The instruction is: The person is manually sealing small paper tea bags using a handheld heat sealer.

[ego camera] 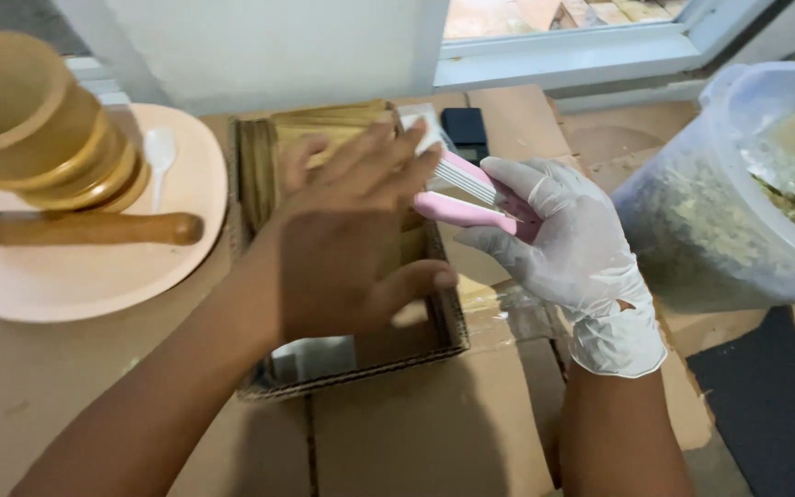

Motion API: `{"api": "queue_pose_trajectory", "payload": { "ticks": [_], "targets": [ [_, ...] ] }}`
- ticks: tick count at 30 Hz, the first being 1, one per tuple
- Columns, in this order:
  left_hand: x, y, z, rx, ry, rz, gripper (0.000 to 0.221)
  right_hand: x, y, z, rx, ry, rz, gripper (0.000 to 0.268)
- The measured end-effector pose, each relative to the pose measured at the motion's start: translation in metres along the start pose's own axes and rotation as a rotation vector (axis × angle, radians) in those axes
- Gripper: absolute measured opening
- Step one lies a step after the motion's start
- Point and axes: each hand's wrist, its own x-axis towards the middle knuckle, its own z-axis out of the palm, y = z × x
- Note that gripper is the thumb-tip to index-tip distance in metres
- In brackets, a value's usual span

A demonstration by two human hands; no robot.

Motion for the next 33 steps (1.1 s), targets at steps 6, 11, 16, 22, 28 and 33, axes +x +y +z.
{"api": "queue_pose_trajectory", "payload": {
  "ticks": [6,11,16,22,28,33],
  "targets": [
    [0.069,0.006,0.062,0.170,0.266,0.350,0.078,-0.002,0.024,-0.025,0.019,-0.064,0.257,0.055],
    [0.125,0.027,0.093,0.268,-0.095,0.298,0.096,-0.003,0.055,-0.033,-0.066,-0.185,0.601,0.047],
    [0.156,0.046,0.114,0.287,-0.301,0.294,0.103,0.000,0.073,-0.032,-0.138,-0.338,0.892,0.030],
    [0.171,0.049,0.136,0.323,-0.477,0.181,0.126,-0.005,0.096,-0.022,-0.143,-0.488,1.022,0.048],
    [0.168,0.043,0.127,0.279,-0.588,0.080,0.126,-0.003,0.103,-0.013,-0.191,-0.452,1.023,0.065],
    [0.150,0.043,0.085,0.249,-0.591,0.049,0.124,-0.006,0.099,0.009,-0.113,-0.032,0.727,0.054]
  ]
}}
